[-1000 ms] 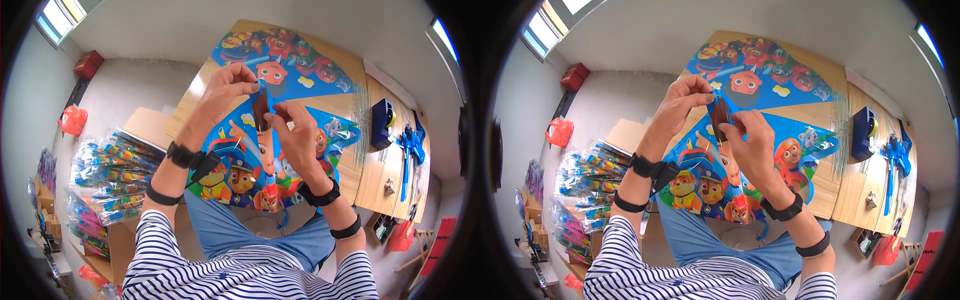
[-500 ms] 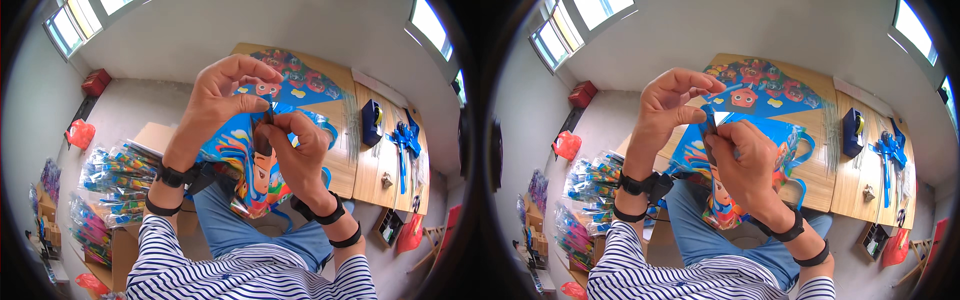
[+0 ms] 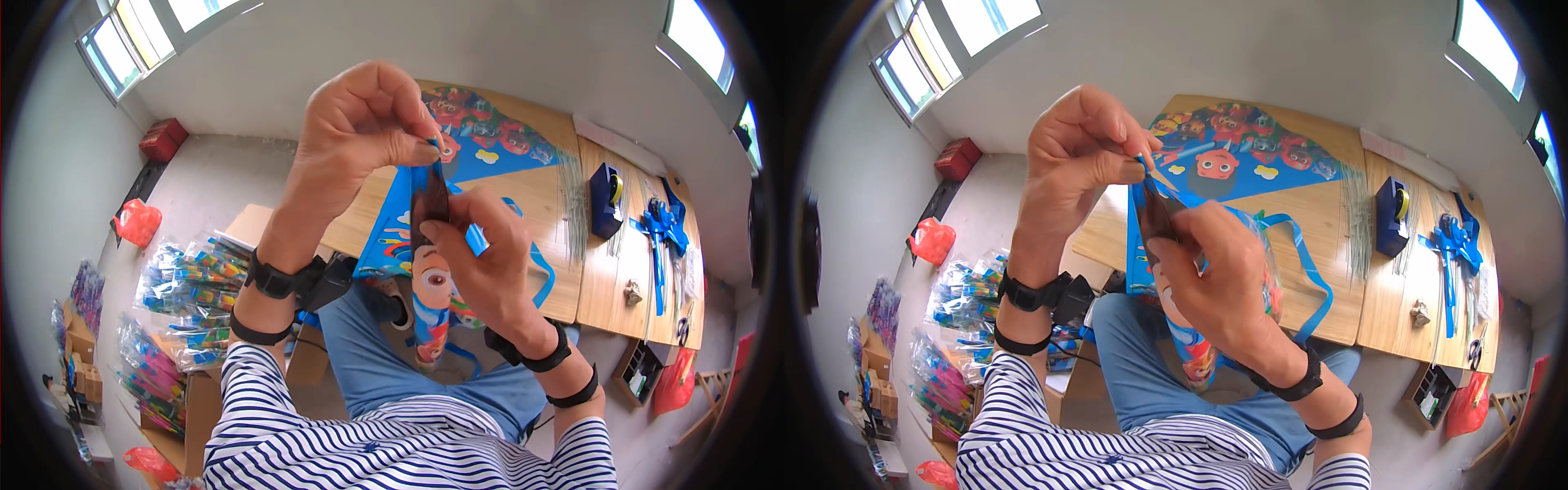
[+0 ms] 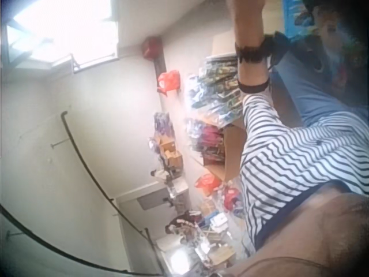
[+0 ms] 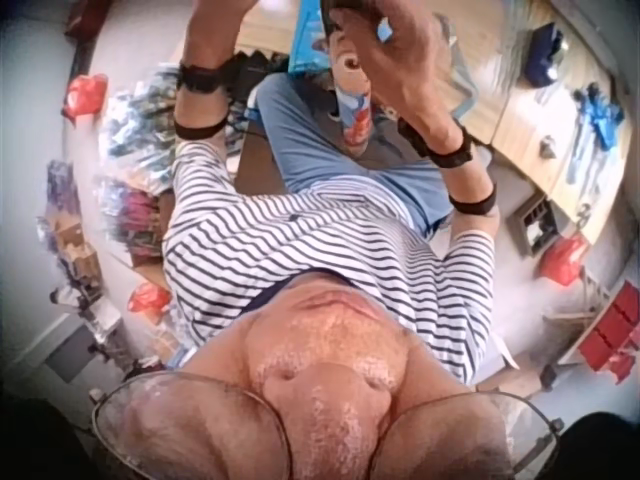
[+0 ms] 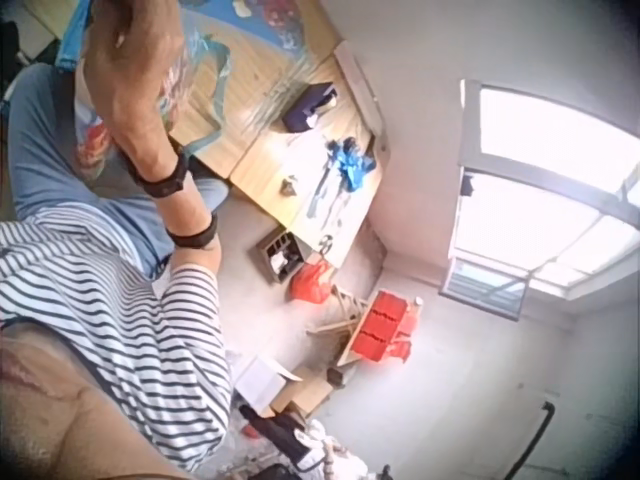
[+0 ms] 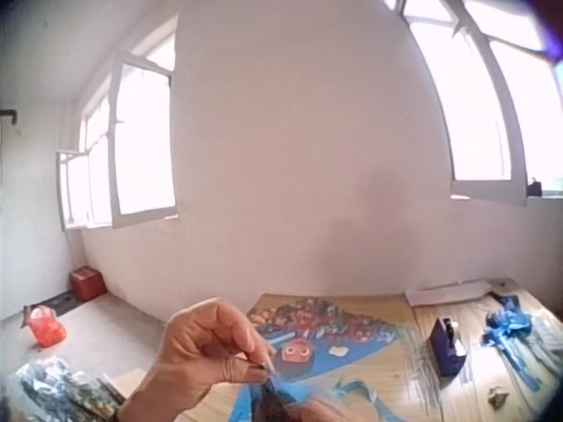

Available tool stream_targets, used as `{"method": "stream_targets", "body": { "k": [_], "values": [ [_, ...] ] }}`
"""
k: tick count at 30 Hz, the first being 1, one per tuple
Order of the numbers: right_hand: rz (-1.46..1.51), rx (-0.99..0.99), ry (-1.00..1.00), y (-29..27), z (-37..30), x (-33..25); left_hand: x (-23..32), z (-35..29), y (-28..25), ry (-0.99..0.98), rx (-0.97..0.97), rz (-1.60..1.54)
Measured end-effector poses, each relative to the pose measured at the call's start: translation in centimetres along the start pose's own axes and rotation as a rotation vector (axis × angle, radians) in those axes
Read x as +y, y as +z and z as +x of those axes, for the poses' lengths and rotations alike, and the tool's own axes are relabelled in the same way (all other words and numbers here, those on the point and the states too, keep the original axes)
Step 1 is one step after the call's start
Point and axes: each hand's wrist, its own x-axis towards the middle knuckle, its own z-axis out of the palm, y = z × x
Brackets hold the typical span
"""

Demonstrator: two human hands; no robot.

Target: The recorder is assembling a kite by attaching ribbons and folding the plastic sail.

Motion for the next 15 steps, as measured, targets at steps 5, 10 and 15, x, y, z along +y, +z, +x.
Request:
{"method": "stream_targets", "body": {
  "k": [5,10,15],
  "values": [
    [-0.059,-0.047,-0.016,-0.8,0.4,0.5,0.8,0.2,-0.1,-0.030,0.017,0.050],
    [-0.085,-0.053,-0.044,-0.6,0.6,0.5,1.0,0.8,-0.5,-0.028,-0.027,0.115],
    [0.002,-0.078,0.048,-0.4,0.0,1.0,1.9,1.3,-1.2,0.037,-0.052,0.136]
  ]
}}
